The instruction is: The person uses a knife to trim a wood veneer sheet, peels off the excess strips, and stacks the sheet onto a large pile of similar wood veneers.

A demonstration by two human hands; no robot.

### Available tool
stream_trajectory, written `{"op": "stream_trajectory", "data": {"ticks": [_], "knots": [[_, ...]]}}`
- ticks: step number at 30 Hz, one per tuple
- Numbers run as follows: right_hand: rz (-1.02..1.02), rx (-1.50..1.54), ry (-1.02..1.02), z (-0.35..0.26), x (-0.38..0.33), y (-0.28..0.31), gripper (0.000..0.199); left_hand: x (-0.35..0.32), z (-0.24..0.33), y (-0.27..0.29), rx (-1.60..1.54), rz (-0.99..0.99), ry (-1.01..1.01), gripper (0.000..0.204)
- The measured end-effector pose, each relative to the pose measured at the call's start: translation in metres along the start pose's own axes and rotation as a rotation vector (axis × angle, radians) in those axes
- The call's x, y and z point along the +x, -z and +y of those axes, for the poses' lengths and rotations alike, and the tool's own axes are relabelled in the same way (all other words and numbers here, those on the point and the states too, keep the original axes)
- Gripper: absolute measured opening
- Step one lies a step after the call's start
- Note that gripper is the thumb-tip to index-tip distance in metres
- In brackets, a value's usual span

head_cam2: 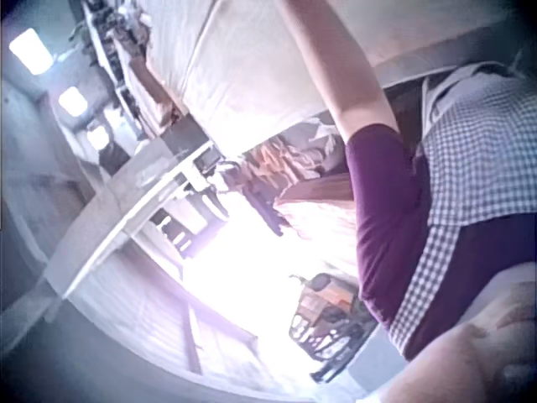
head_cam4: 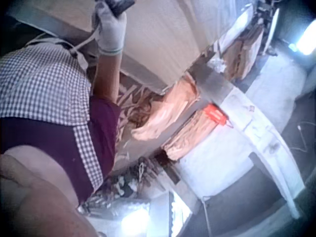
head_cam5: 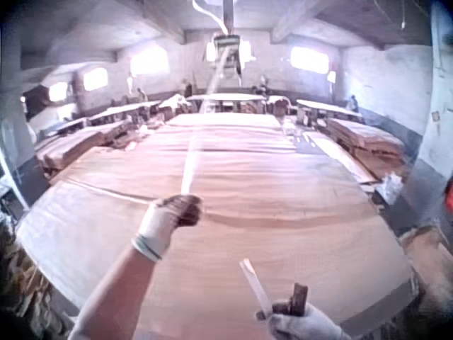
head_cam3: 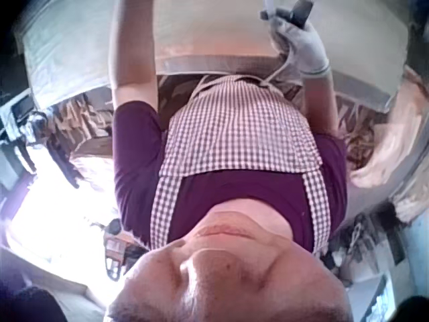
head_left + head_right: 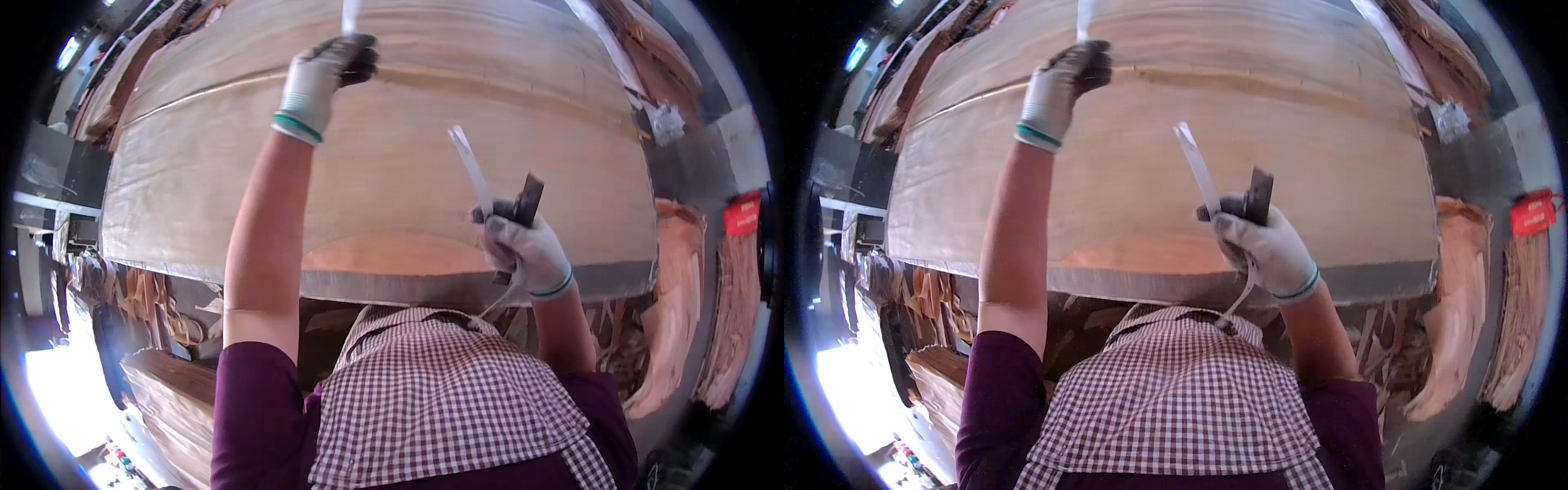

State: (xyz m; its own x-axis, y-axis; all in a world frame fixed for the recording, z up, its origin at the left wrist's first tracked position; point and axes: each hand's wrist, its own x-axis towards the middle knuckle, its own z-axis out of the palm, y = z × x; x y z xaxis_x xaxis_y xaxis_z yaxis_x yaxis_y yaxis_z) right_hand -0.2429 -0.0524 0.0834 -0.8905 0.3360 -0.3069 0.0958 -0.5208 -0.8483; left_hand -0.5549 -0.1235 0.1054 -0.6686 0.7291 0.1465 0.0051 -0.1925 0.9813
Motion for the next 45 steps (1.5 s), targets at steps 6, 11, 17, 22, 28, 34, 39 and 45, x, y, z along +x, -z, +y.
{"op": "stream_trajectory", "data": {"ticks": [6,11,17,22,28,34,39,45], "knots": [[0.116,0.187,-0.080,0.133,-0.032,-0.012,0.039,-0.062,-0.071,0.099,-0.938,-0.288,0.344,0.051],[0.210,0.212,-0.117,0.173,-0.010,-0.037,0.039,-0.174,-0.157,0.076,0.064,-0.078,0.390,0.035],[0.324,0.231,-0.179,0.221,0.060,-0.041,0.027,-0.239,-0.225,0.056,1.147,-0.428,-0.467,0.031],[0.489,0.143,-0.275,0.257,0.083,-0.030,0.015,-0.229,-0.231,0.047,1.089,-0.297,-0.259,0.051],[0.235,-0.213,-0.368,0.230,0.063,-0.013,0.021,-0.224,-0.242,0.046,1.476,-0.414,-0.490,0.052],[0.305,-1.431,-0.188,0.199,0.064,-0.014,0.026,-0.220,-0.234,0.046,1.387,-0.461,-0.421,0.048],[0.522,-1.555,-0.164,0.182,0.055,0.059,0.026,-0.218,-0.233,0.038,1.391,-0.436,-0.372,0.047],[0.117,-0.455,-0.252,0.171,0.052,-0.039,0.028,-0.247,-0.217,0.104,1.354,-0.228,0.026,0.072]]}}
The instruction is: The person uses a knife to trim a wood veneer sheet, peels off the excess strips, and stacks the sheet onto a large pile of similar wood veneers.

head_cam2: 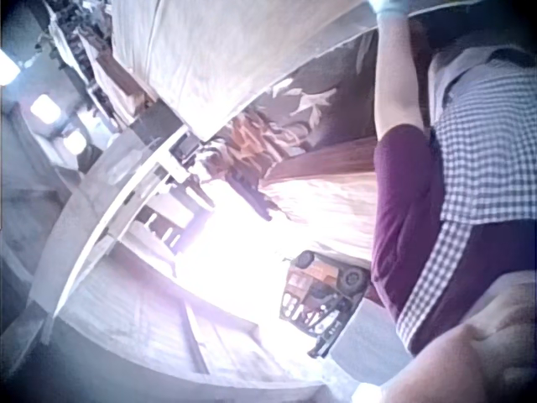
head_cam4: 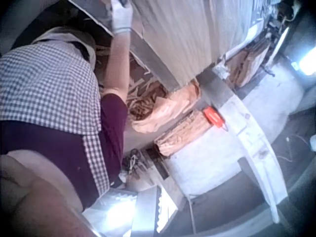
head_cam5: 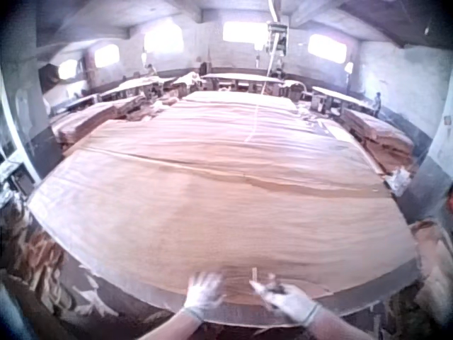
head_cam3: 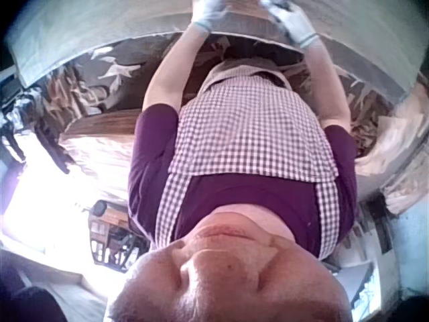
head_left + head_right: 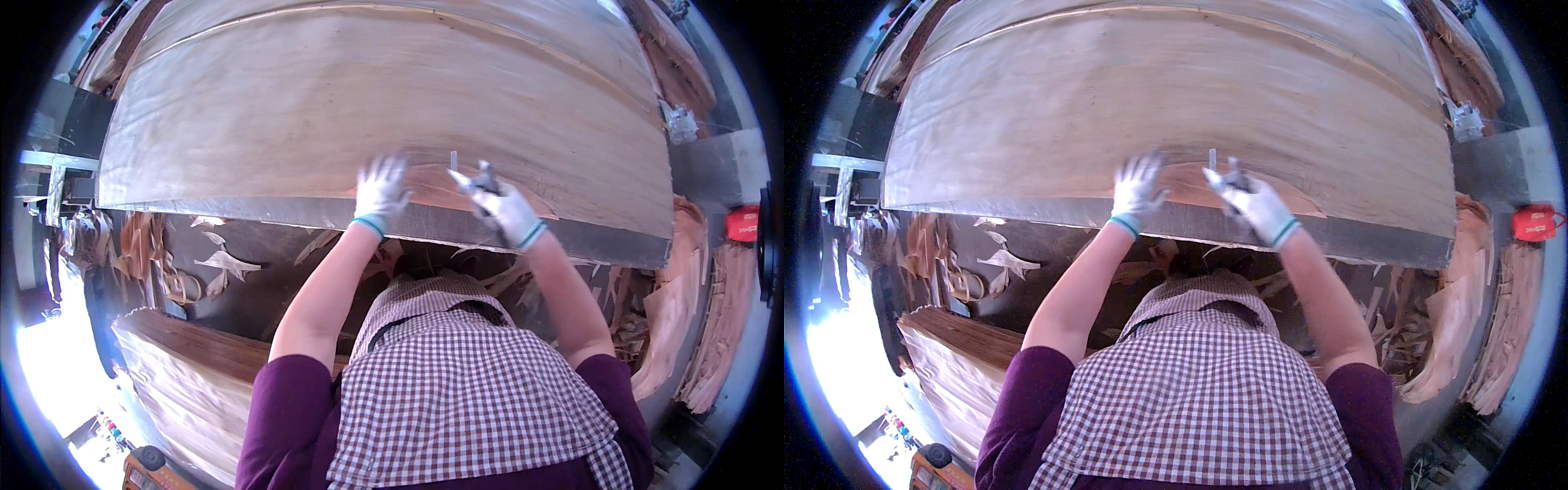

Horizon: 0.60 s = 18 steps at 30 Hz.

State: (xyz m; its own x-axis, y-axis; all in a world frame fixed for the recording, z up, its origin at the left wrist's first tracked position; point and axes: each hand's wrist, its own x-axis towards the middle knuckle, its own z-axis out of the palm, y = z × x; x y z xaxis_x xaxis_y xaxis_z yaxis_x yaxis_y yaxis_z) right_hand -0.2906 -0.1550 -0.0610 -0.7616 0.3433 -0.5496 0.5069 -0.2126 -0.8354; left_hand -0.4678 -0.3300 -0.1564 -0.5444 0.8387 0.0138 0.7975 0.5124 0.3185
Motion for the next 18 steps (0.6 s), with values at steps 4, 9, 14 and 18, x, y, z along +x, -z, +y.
{"op": "stream_trajectory", "data": {"ticks": [4,9,14,18], "knots": [[-0.187,0.290,-0.018,0.017,0.046,-0.083,0.024,-0.041,-0.045,-0.003,-0.025,0.381,0.274,0.089],[0.044,0.098,-0.106,0.048,0.086,-0.124,0.023,-0.035,-0.053,0.007,0.368,0.009,-0.209,0.064],[0.135,-0.801,0.115,0.034,0.064,-0.079,0.022,-0.036,-0.046,0.013,0.249,-0.075,-0.209,0.062],[0.333,-0.353,0.146,0.054,0.041,-0.006,0.019,-0.030,-0.020,0.027,0.301,-0.191,-0.108,0.066]]}}
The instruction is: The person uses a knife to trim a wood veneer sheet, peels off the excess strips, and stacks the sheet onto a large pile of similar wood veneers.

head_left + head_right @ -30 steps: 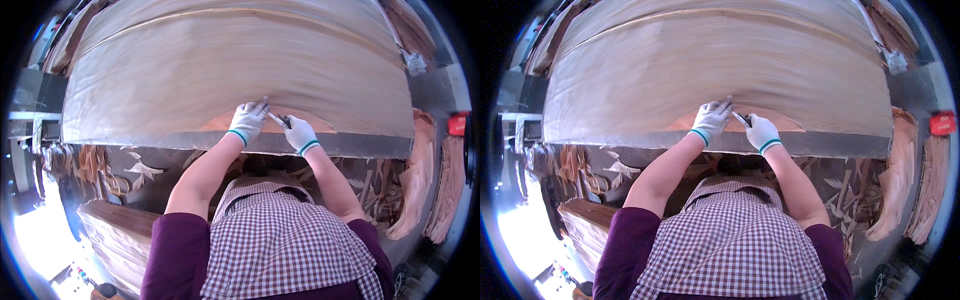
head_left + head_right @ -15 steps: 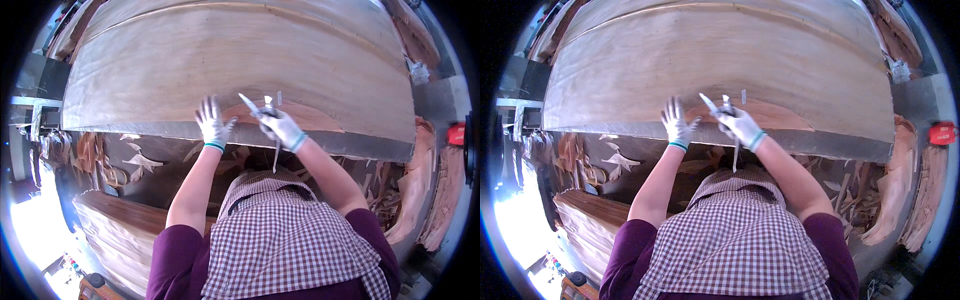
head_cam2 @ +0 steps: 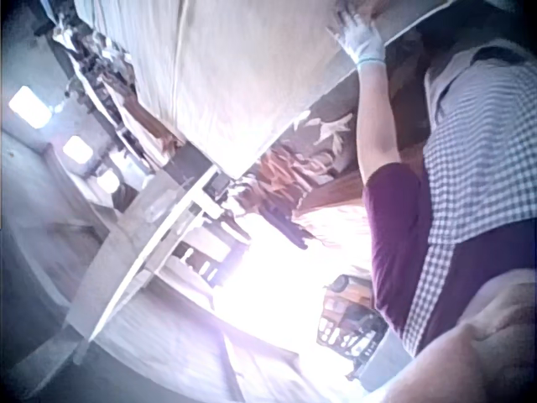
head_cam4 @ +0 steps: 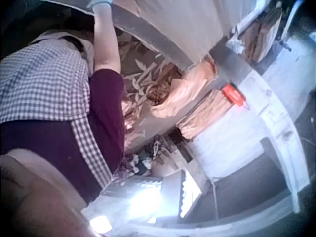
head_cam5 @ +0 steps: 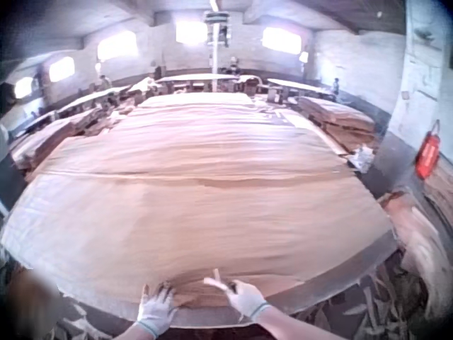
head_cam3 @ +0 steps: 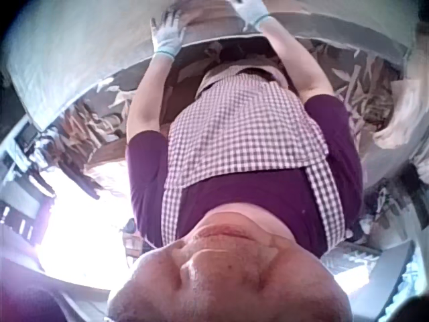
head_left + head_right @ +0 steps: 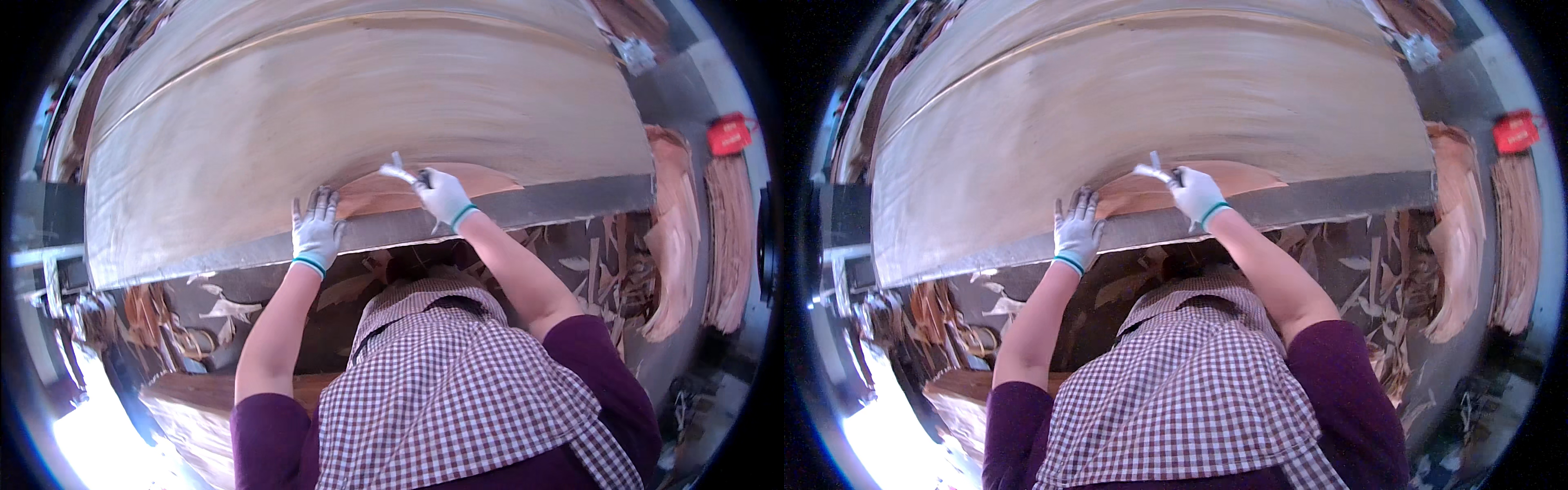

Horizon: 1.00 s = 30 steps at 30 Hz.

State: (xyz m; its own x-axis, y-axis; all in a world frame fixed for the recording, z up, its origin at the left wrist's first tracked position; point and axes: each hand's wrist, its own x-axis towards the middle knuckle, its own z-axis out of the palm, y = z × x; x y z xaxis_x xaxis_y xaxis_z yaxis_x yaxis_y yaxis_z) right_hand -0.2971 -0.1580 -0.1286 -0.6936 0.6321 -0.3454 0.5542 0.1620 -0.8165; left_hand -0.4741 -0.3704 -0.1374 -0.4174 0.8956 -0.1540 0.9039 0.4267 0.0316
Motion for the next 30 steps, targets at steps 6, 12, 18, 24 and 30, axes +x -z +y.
{"op": "stream_trajectory", "data": {"ticks": [6,12,18,24,30], "knots": [[0.228,0.752,-0.304,0.061,-0.018,0.045,0.019,0.068,0.097,0.015,-0.084,0.096,-0.145,0.088],[0.280,0.815,-0.420,0.057,-0.014,0.047,0.022,0.126,0.172,-0.005,-0.157,0.163,-0.570,0.057],[0.230,-0.459,-0.145,0.072,-0.040,0.099,0.025,0.129,0.165,-0.008,-0.134,0.159,-0.628,0.057],[0.250,0.899,-0.475,0.103,-0.045,0.113,0.021,0.140,0.203,0.024,-0.065,0.103,-0.566,0.057],[0.176,1.101,-0.460,0.110,-0.050,0.107,0.022,0.145,0.245,-0.001,-0.017,0.030,-0.750,0.059]]}}
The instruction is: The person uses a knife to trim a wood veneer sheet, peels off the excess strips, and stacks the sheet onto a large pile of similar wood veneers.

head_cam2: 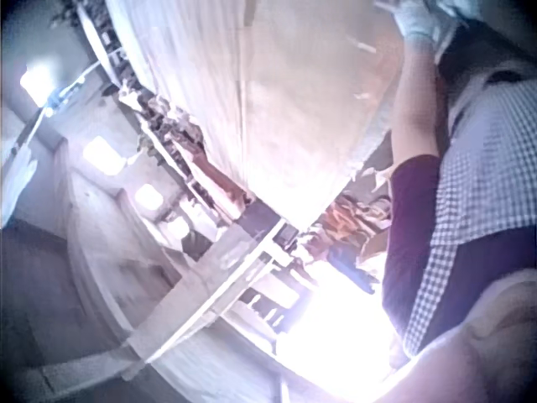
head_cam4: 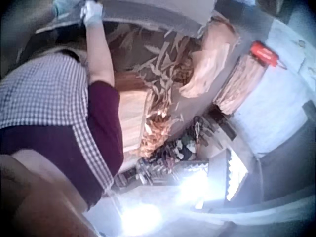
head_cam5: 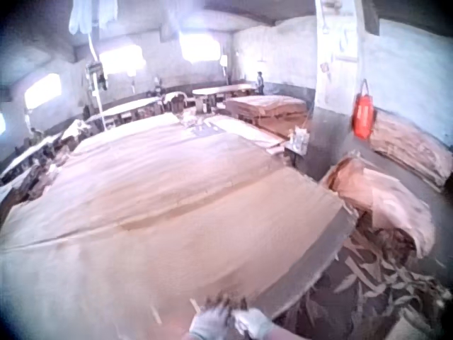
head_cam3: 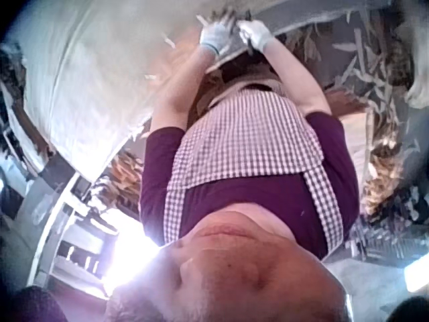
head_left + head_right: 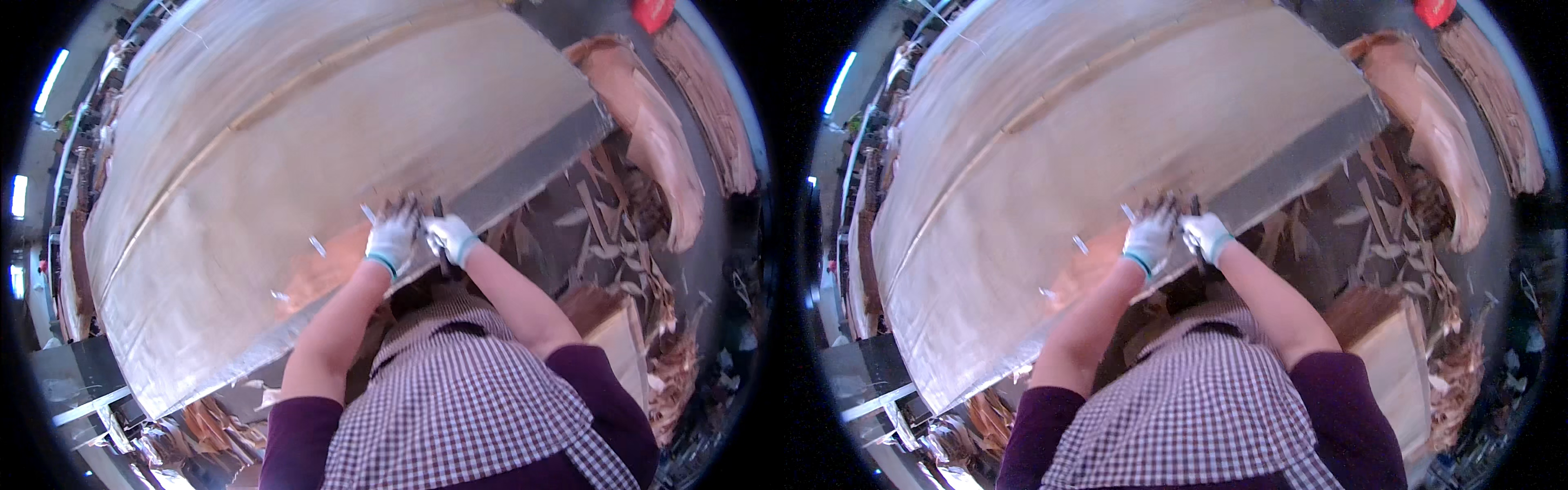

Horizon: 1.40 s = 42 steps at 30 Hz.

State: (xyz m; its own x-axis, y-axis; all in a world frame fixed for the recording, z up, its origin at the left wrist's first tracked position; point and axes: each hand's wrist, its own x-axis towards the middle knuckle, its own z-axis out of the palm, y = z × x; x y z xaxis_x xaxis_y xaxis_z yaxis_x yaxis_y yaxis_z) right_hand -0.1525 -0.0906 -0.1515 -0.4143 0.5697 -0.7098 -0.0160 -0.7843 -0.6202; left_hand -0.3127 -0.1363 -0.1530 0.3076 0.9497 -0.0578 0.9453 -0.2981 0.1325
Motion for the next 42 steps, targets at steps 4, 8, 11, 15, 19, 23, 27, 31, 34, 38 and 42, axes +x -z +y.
{"op": "stream_trajectory", "data": {"ticks": [4,8,11,15,19,23,27,31,34,38,42], "knots": [[0.105,-0.959,0.315,-0.022,-0.020,0.024,0.021,0.002,0.001,0.001,-0.077,0.014,-0.005,0.063],[0.184,-1.282,0.517,-0.058,-0.016,0.079,0.021,0.004,0.007,0.012,-0.005,0.020,0.000,0.062],[-0.071,-0.594,0.249,-0.074,-0.031,0.108,0.023,0.020,0.015,0.034,-0.052,-0.057,0.147,0.062],[-0.054,-0.428,0.421,-0.075,-0.031,0.101,0.018,0.055,0.016,0.024,0.045,0.188,0.278,0.065],[0.044,-0.598,0.328,-0.082,-0.032,0.119,0.020,0.081,0.019,0.025,-0.084,-0.101,0.356,0.074],[0.042,-0.574,0.341,-0.094,-0.044,0.109,0.039,0.078,0.017,0.018,-0.045,-0.138,0.365,0.081],[0.176,-0.549,0.336,-0.083,-0.057,0.166,0.022,0.089,0.019,0.038,-0.153,-0.124,0.424,0.069],[0.448,-0.506,0.282,-0.102,-0.083,0.215,0.021,0.124,-0.010,0.047,-0.288,0.077,0.457,0.052],[0.646,-0.540,0.363,-0.148,-0.088,0.225,0.020,0.136,-0.029,0.037,-0.314,0.261,0.481,0.051],[0.630,-0.289,0.439,-0.222,-0.057,0.287,0.008,0.166,-0.053,0.028,-0.239,0.363,0.639,0.052],[0.754,-0.493,0.444,-0.313,0.007,0.367,0.015,0.198,-0.052,0.011,-0.041,0.359,0.880,0.052]]}}
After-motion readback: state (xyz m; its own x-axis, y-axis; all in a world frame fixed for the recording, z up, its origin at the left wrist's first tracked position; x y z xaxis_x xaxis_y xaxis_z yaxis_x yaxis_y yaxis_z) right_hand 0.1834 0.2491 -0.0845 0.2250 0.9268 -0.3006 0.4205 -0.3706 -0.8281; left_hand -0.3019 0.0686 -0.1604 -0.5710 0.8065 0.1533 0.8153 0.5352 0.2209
